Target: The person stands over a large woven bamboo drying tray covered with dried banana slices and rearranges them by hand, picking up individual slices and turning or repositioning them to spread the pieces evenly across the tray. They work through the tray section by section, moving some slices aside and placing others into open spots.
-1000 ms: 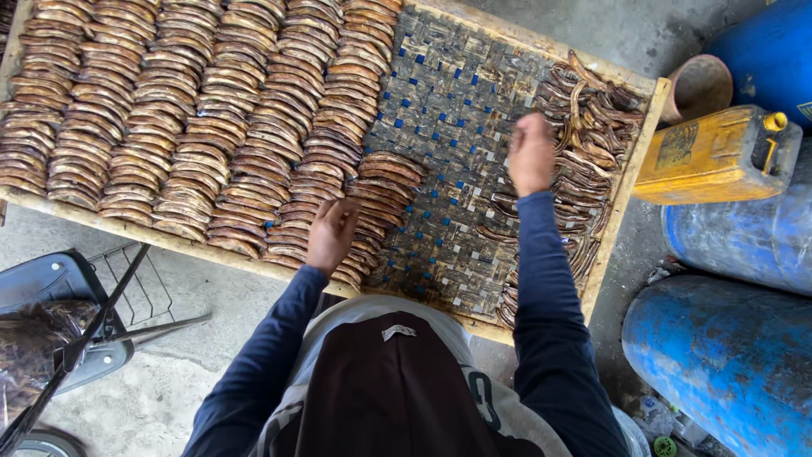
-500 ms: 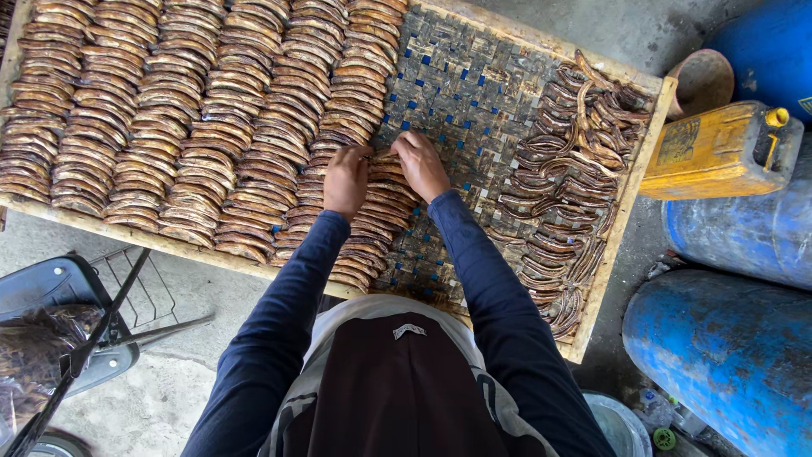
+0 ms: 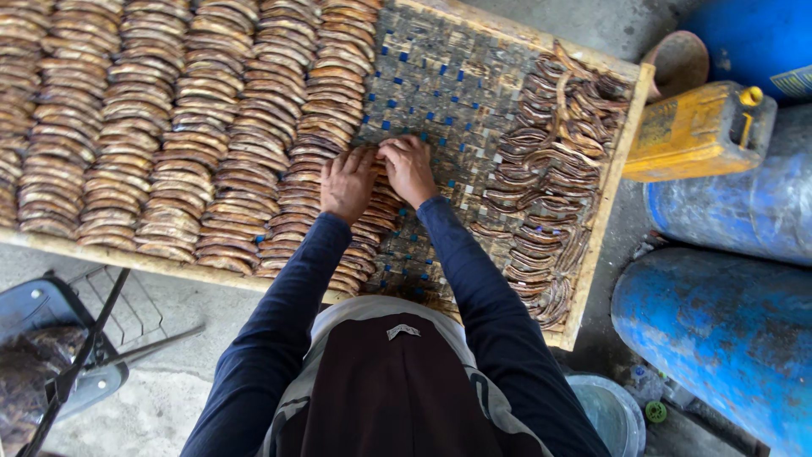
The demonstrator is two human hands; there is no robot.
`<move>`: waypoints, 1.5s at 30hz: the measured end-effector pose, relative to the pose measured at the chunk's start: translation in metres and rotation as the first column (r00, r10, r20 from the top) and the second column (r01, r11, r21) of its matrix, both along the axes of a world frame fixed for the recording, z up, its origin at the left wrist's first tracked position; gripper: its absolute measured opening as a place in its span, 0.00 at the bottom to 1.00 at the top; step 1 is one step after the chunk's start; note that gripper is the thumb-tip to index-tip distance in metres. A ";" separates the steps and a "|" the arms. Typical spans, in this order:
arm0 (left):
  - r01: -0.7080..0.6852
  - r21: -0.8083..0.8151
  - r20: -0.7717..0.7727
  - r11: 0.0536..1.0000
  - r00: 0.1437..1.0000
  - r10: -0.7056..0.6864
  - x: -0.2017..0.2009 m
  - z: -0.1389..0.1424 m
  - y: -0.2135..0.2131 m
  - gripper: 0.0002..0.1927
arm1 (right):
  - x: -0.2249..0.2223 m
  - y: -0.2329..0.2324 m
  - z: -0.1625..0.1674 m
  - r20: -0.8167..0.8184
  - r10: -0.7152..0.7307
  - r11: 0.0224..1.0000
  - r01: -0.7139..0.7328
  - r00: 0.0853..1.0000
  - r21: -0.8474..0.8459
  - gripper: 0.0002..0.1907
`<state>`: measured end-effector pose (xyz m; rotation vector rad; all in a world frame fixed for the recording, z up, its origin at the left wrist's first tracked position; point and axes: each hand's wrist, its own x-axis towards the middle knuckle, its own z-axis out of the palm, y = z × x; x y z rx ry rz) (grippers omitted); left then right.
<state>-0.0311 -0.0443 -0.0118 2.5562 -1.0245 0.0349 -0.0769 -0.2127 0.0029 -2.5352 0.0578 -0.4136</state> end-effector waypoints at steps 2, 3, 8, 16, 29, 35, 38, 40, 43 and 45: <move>0.003 0.025 0.008 1.000 1.000 -0.003 0.001 -0.004 0.002 0.24 | -0.009 0.002 -0.002 -0.011 -0.073 0.997 0.073 0.997 -0.009 0.08; 0.006 0.015 -0.008 1.000 1.000 -0.006 0.001 -0.006 0.004 0.24 | -0.016 0.000 -0.004 -0.003 -0.102 0.995 0.102 0.995 -0.006 0.07; 0.026 -0.018 -0.013 0.999 1.000 -0.026 0.008 -0.011 0.007 0.22 | -0.061 -0.045 -0.012 -0.004 -0.236 0.967 0.235 0.972 0.098 0.12; 0.023 -0.207 -0.017 0.978 1.000 -0.027 0.003 0.015 0.015 0.15 | -0.100 -0.252 0.041 -0.109 -0.563 0.813 0.524 0.819 -0.255 0.44; -0.143 -0.281 -0.087 0.949 0.989 0.123 -0.052 0.056 0.082 0.11 | -0.093 -0.304 0.043 -0.435 -0.671 0.729 0.425 0.601 -0.537 0.52; -0.144 -0.256 -0.079 0.956 0.989 0.127 -0.063 0.058 0.097 0.11 | -0.076 -0.307 0.044 -0.458 -0.652 0.745 0.397 0.604 -0.536 0.57; -0.183 -0.242 -0.113 0.953 0.981 0.160 -0.068 0.058 0.102 0.14 | -0.080 -0.301 0.043 -0.442 -0.658 0.733 0.384 0.609 -0.562 0.52; -0.173 -0.255 -0.093 0.951 0.984 0.153 -0.072 0.059 0.103 0.15 | -0.085 -0.296 0.044 -0.427 -0.667 0.720 0.381 0.610 -0.580 0.47; -0.172 -0.294 -0.126 0.940 0.982 0.140 -0.075 0.059 0.099 0.12 | -0.088 -0.284 0.046 -0.392 -0.681 0.689 0.359 0.619 -0.630 0.42; -0.170 -0.322 -0.150 0.931 0.980 0.127 -0.075 0.060 0.097 0.10 | -0.087 -0.276 0.046 -0.367 -0.690 0.648 0.309 0.624 -0.696 0.46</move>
